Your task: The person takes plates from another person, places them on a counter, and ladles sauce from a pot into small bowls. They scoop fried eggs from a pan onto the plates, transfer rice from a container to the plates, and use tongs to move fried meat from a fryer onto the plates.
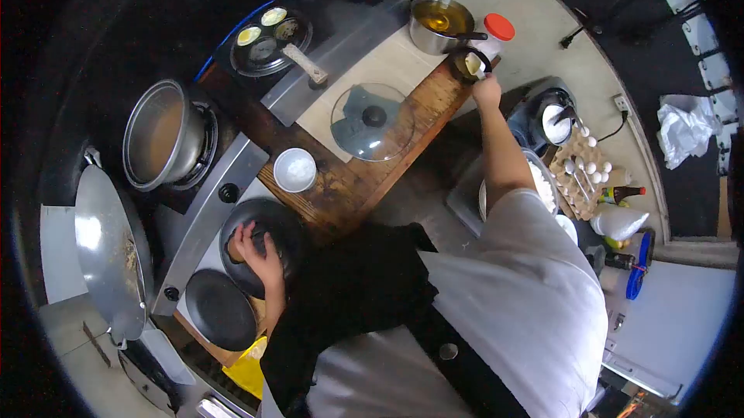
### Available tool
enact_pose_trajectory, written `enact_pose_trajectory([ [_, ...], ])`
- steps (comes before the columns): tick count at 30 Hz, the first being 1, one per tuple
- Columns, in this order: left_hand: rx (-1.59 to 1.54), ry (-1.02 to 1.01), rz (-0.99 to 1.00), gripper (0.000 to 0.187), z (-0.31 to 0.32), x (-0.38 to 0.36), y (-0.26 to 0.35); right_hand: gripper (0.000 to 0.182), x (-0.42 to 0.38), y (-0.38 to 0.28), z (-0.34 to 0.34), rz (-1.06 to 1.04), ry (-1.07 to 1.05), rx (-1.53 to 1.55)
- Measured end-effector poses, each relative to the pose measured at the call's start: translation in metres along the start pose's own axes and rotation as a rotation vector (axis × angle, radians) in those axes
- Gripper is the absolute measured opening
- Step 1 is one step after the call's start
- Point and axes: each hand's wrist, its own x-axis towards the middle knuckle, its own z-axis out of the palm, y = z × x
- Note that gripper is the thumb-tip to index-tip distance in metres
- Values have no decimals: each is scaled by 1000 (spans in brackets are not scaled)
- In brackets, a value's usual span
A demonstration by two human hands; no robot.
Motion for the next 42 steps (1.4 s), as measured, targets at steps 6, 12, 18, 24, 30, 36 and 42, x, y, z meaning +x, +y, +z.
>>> enact_pose_trajectory([
  [6, 39, 30, 7, 34, -2, -12, 5, 35, -12, -29, -12, 23, 53, -280],
  [12, -83, 106, -138, 35, -7, -24, -11, 42, -119, -79, 33, -728, -282, -2],
  [18, -45, 127, -86, 33, -29, -21, -4, 46, -189, -142, 53, -633, -644, -148],
  [24, -215, 201, -203, 30, -60, -33, -11, 47, -191, -125, 41, -640, -573, -151],
  [30, -11, 245, -142, 31, -92, -50, -41, 34, -223, -167, -72, -690, -472, 46],
  [36, -106, 313, -200, 32, -118, -54, -46, 29, -270, -321, -127, -923, -495, 203],
  [42, -112, 335, -208, 29, -147, -71, -45, 35, -327, -487, -80, -1298, -527, 282],
])
